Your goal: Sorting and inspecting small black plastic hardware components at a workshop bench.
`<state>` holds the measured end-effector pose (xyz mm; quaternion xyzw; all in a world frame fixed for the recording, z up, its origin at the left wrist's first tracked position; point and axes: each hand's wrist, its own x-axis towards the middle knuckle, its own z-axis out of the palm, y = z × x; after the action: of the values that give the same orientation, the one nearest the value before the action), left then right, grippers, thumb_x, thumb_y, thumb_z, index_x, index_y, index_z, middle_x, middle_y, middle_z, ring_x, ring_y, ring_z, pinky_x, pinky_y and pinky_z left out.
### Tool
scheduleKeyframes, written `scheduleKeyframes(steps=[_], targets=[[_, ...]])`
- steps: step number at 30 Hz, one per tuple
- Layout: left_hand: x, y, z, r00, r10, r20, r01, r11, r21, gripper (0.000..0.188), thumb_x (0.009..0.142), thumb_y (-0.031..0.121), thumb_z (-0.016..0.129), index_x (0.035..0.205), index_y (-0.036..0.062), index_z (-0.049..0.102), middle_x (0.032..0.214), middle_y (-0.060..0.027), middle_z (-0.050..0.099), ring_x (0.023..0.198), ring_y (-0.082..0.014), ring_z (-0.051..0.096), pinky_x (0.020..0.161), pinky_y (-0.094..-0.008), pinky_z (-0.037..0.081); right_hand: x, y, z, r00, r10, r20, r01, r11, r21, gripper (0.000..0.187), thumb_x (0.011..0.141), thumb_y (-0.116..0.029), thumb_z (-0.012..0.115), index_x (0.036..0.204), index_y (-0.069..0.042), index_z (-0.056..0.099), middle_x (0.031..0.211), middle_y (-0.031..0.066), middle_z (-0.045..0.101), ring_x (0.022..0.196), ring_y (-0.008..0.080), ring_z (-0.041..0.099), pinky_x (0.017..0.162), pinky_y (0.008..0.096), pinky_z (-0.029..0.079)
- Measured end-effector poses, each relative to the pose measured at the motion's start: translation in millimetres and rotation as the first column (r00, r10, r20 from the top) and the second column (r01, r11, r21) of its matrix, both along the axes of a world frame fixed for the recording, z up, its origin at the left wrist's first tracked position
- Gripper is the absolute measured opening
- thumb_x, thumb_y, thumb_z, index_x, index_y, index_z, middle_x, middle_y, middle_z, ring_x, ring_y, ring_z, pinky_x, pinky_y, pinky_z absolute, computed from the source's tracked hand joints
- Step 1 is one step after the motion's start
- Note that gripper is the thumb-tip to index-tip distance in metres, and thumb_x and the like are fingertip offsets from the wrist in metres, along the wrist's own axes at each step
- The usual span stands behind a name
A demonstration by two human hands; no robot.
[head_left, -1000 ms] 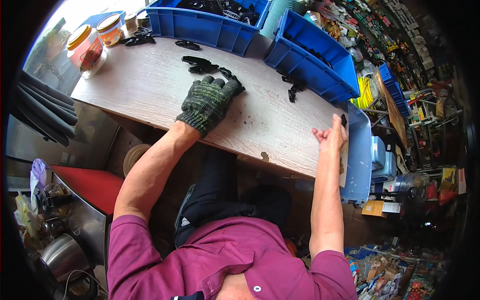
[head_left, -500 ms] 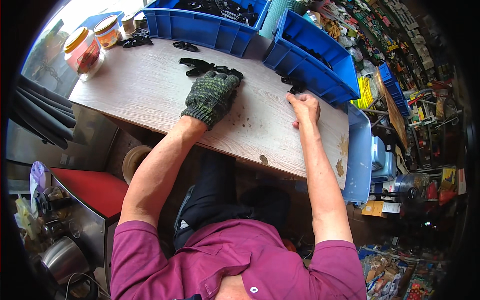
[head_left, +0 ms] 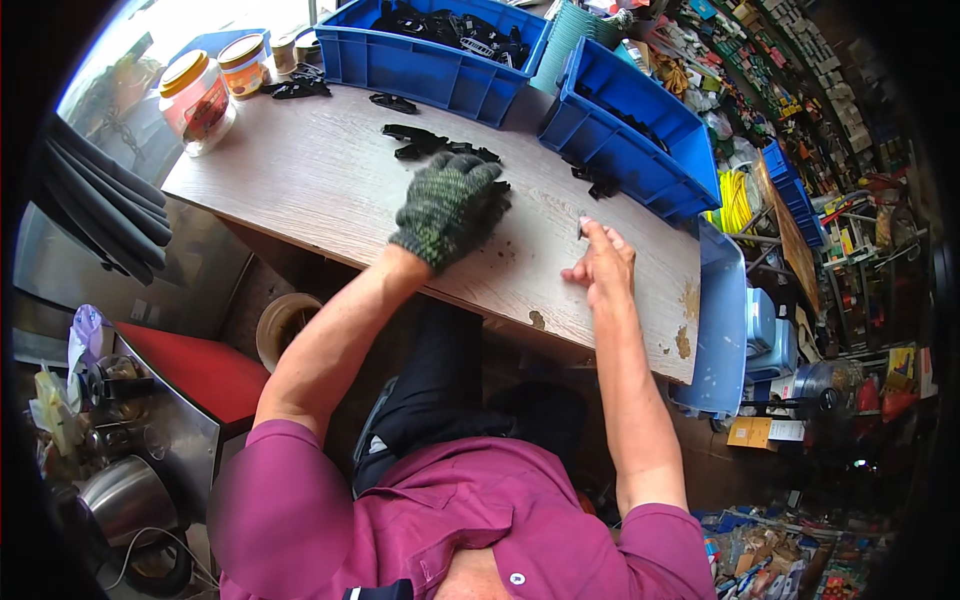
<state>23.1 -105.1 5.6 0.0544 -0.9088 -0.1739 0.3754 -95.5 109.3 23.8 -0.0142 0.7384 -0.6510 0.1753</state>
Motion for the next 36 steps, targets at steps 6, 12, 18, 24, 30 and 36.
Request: scheduleKeyframes(steps=[6, 12, 18, 24, 30, 36], targets=[[9, 74, -1, 0.977, -0.213, -0.016, 0.208, 0.937, 0.281, 0.039, 0.085, 0.03, 0.073, 0.115, 0.0068, 0.065, 0.1, -0.0175, 0.068, 0.093, -0.0382, 0.064, 0.083, -0.0494, 0.051, 48, -11, -19, 0.965, 0.135, -0.223, -0.189, 0.951, -0.245, 0.024, 0.092, -0.026, 0.074, 0.081, -0.007, 0.064, 0.066, -0.0085, 0.05, 0.056, 0.0027, 0.04, 0.05, 0.0211, 0.031], [8, 82, 5, 0.968, -0.172, 0.183, 0.097, 0.929, 0.356, 0.021, 0.085, 0.027, 0.07, 0.099, 0.0107, 0.067, 0.088, -0.0153, 0.067, 0.087, -0.0381, 0.064, 0.075, -0.0504, 0.05, 52, -3, -14, 0.965, 0.203, -0.164, -0.227, 0.964, -0.14, 0.026, 0.095, -0.028, 0.07, 0.079, -0.01, 0.061, 0.065, -0.0096, 0.048, 0.055, 0.0014, 0.035, 0.05, 0.0218, 0.027], [15, 82, 3, 0.96, -0.253, 0.117, 0.2, 0.917, 0.344, 0.024, 0.086, 0.031, 0.068, 0.101, 0.0121, 0.068, 0.092, -0.0155, 0.07, 0.089, -0.0365, 0.066, 0.079, -0.0484, 0.053, 36, -6, -38, 0.915, 0.215, -0.342, -0.29, 0.939, -0.185, 0.029, 0.097, -0.031, 0.067, 0.077, -0.012, 0.056, 0.057, -0.0078, 0.042, 0.045, 0.0042, 0.034, 0.042, 0.0252, 0.028], [15, 37, 5, 0.986, 0.157, 0.055, -0.161, 0.983, 0.084, 0.038, 0.082, 0.028, 0.073, 0.115, 0.0106, 0.066, 0.117, -0.0142, 0.065, 0.112, -0.038, 0.058, 0.091, -0.0531, 0.047, 58, -5, -5, 0.97, 0.215, -0.113, -0.24, 0.917, -0.319, 0.031, 0.098, -0.029, 0.062, 0.077, -0.011, 0.05, 0.052, -0.0048, 0.034, 0.042, 0.0086, 0.035, 0.041, 0.0308, 0.047], [0, 14, -7, 0.953, 0.146, 0.266, -0.133, 0.989, -0.067, 0.021, 0.083, 0.023, 0.069, 0.101, 0.0112, 0.068, 0.106, -0.0134, 0.067, 0.106, -0.037, 0.06, 0.083, -0.0537, 0.049, 61, -9, -1, 0.99, 0.125, -0.06, -0.138, 0.91, -0.391, 0.03, 0.099, -0.03, 0.058, 0.078, -0.01, 0.048, 0.051, -0.0037, 0.032, 0.042, 0.0084, 0.037, 0.043, 0.0398, 0.058], [19, 58, -2, 0.953, -0.281, 0.108, 0.239, 0.924, 0.299, 0.026, 0.092, 0.021, 0.067, 0.114, 0.0062, 0.065, 0.1, -0.0169, 0.069, 0.091, -0.0381, 0.067, 0.076, -0.0473, 0.054, 48, -2, -16, 0.991, 0.005, -0.131, -0.063, 0.895, -0.442, 0.03, 0.097, -0.033, 0.059, 0.076, -0.013, 0.051, 0.054, -0.0019, 0.04, 0.044, 0.0116, 0.041, 0.047, 0.0265, 0.04]])
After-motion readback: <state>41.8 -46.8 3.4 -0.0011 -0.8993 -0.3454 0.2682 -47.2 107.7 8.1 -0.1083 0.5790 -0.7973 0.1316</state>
